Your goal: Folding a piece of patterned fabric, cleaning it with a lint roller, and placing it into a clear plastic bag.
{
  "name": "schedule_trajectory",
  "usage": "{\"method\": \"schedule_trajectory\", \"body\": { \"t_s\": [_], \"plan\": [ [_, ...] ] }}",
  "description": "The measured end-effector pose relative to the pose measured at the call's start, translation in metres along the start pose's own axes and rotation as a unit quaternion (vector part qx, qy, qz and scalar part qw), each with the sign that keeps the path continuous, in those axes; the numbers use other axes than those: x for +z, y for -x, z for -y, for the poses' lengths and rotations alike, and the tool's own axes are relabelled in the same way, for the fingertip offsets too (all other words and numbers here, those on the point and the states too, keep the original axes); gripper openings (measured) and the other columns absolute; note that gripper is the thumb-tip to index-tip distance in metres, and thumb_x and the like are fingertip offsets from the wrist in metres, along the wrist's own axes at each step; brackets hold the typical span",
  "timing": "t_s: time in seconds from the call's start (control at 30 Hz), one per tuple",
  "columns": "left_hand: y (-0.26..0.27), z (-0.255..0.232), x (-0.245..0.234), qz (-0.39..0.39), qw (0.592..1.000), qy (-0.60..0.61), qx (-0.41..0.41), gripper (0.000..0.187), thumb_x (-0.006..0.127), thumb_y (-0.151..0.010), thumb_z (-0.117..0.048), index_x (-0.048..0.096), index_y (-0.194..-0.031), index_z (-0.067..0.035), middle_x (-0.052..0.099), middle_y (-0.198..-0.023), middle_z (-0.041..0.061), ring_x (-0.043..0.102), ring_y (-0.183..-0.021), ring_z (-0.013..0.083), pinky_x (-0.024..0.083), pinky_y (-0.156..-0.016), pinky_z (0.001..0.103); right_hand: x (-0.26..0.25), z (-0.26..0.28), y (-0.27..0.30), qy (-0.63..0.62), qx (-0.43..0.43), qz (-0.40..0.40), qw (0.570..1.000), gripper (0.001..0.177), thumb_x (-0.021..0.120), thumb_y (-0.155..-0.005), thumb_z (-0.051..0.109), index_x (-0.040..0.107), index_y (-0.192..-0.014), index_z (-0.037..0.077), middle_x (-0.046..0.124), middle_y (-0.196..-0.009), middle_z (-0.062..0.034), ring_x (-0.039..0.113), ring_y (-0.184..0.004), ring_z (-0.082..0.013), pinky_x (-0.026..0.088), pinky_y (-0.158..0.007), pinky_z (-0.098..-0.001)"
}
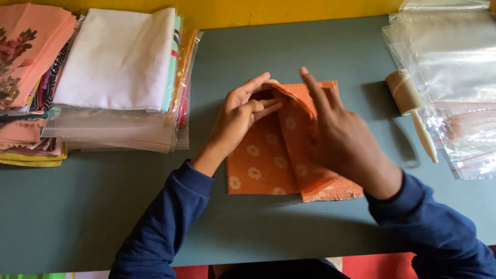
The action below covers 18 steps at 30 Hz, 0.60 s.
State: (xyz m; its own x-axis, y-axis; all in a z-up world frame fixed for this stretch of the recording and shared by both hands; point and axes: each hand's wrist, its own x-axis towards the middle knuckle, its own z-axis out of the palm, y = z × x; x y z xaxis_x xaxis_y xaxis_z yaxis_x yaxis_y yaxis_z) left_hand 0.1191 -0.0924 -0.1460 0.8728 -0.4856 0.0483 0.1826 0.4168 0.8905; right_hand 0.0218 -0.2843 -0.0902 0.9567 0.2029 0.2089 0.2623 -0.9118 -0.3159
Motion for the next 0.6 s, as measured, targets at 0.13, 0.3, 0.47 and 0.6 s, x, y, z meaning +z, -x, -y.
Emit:
{"method": "schedule_trajectory", "body": {
  "t_s": [0.13,0.3,0.47,0.6],
  "plan": [
    [0.001,-0.003,0.003,-0.006,1.0,0.0,0.006,0.062,0.035,-0.093,0.011,0.037,-0.154,0.008,0.055,-0.134,0.019,0.068,-0.113,0.0338,0.055,-0.113,0.044,-0.013,-0.025,-0.001,-0.011,0.055,0.054,0.997,0.104,0.07,-0.08,0.007,0.013,-0.166,0.018,0.05,-0.138,-0.0228,0.065,-0.056,-0.0509,0.051,-0.051,-0.0601],
    [-0.003,0.004,-0.002,-0.012,0.997,-0.063,0.038,0.056,0.047,-0.098,0.002,0.039,-0.153,0.005,0.058,-0.132,0.015,0.071,-0.115,0.0322,0.057,-0.111,0.039,-0.009,-0.061,0.001,-0.095,0.04,0.046,0.994,0.091,0.072,-0.088,0.005,0.022,-0.163,0.012,0.074,-0.107,-0.0231,0.076,-0.082,-0.039,0.06,-0.072,-0.0497],
    [0.001,0.039,-0.014,0.014,0.98,-0.169,0.104,0.06,0.049,-0.102,-0.003,0.031,-0.159,-0.005,0.05,-0.149,0.012,0.07,-0.123,0.0294,0.056,-0.108,0.035,0.008,-0.106,0.004,0.018,0.014,-0.005,1.0,0.014,0.058,-0.087,0.003,0.072,-0.085,0.007,0.069,-0.074,-0.0111,0.061,-0.07,-0.0353,0.044,-0.065,-0.0422],
    [0.046,0.047,0.014,0.066,0.849,-0.499,0.158,0.081,0.056,-0.098,-0.008,0.009,-0.164,-0.005,0.021,-0.173,0.016,0.029,-0.159,0.029,0.033,-0.127,0.038,-0.002,-0.106,0.0,0.032,0.044,-0.083,0.995,0.018,0.045,-0.111,0.004,0.057,-0.097,0.0,0.06,-0.073,-0.0178,0.053,-0.058,-0.0392,0.037,-0.053,-0.0492]
  ]
}}
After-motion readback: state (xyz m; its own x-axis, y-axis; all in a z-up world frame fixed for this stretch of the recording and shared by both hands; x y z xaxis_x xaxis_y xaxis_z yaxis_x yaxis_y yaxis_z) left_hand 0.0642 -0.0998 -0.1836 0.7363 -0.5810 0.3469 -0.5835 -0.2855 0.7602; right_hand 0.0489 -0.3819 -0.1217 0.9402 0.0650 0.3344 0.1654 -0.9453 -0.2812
